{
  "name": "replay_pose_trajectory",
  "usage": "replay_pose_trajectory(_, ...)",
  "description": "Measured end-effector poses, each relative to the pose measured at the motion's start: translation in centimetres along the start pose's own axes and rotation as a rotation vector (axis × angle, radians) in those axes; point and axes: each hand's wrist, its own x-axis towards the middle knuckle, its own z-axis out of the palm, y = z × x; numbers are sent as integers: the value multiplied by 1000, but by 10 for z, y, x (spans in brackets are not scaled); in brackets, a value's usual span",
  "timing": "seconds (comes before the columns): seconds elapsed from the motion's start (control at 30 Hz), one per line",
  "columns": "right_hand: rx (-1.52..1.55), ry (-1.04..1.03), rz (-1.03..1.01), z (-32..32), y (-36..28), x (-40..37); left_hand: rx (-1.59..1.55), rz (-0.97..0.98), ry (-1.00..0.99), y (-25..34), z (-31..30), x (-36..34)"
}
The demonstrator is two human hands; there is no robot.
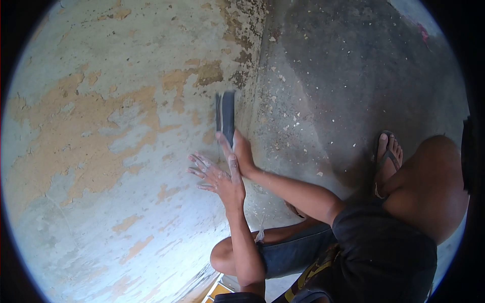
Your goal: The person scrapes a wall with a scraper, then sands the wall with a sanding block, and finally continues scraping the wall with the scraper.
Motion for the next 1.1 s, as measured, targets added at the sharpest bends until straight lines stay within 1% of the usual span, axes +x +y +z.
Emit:
replay_pose_trajectory(0.03,-4,7,-8,1,7,-14,-8,8,0,0,3,2)
replay_pose_trajectory(0.1,-159,-148,63,1,19,-41,57,-4,16,1,7,3)
replay_pose_trajectory(0.13,-155,-142,68,1,26,-43,63,0,11,3,7,4)
replay_pose_trajectory(0.2,-109,-200,-23,2,37,-52,25,-15,11,4,6,3)
replay_pose_trajectory(0.23,-109,-207,-19,-2,25,-42,26,-23,11,2,5,1)
replay_pose_trajectory(0.3,-104,-133,44,-8,3,-6,2,7,6,0,3,1)
replay_pose_trajectory(0.33,-103,-141,42,-7,-1,-5,2,2,12,-2,1,0)
replay_pose_trajectory(0.4,-86,-81,24,-6,-7,-1,25,6,-12,-3,-1,0)
replay_pose_trajectory(0.43,-89,-75,17,-3,0,-10,19,14,-11,-2,1,2)
replay_pose_trajectory(0.5,-98,-89,-59,4,26,-46,81,-16,5,-1,6,3)
replay_pose_trajectory(0.53,-96,-81,-55,4,34,-49,85,-10,-1,2,7,4)
replay_pose_trajectory(0.6,-69,-184,-8,4,45,-61,54,-15,-1,4,6,3)
replay_pose_trajectory(0.63,-66,-193,0,2,31,-53,61,-25,-1,0,5,1)
replay_pose_trajectory(0.7,-99,-130,81,-3,4,-14,33,8,4,-1,4,1)
replay_pose_trajectory(0.73,-103,-137,77,-4,-1,-6,29,2,8,-1,4,1)
replay_pose_trajectory(0.8,-37,-48,42,-3,-8,2,46,4,-16,-3,0,1)
replay_pose_trajectory(0.93,-68,-77,10,2,25,-42,64,22,11,-1,8,2)
replay_pose_trajectory(1.0,-3,-171,40,5,45,-58,47,-7,11,5,6,2)
replay_pose_trajectory(1.03,0,-177,48,4,34,-52,54,-15,10,4,5,1)
replay_pose_trajectory(1.1,-108,-124,75,-1,11,-20,23,1,19,3,4,0)
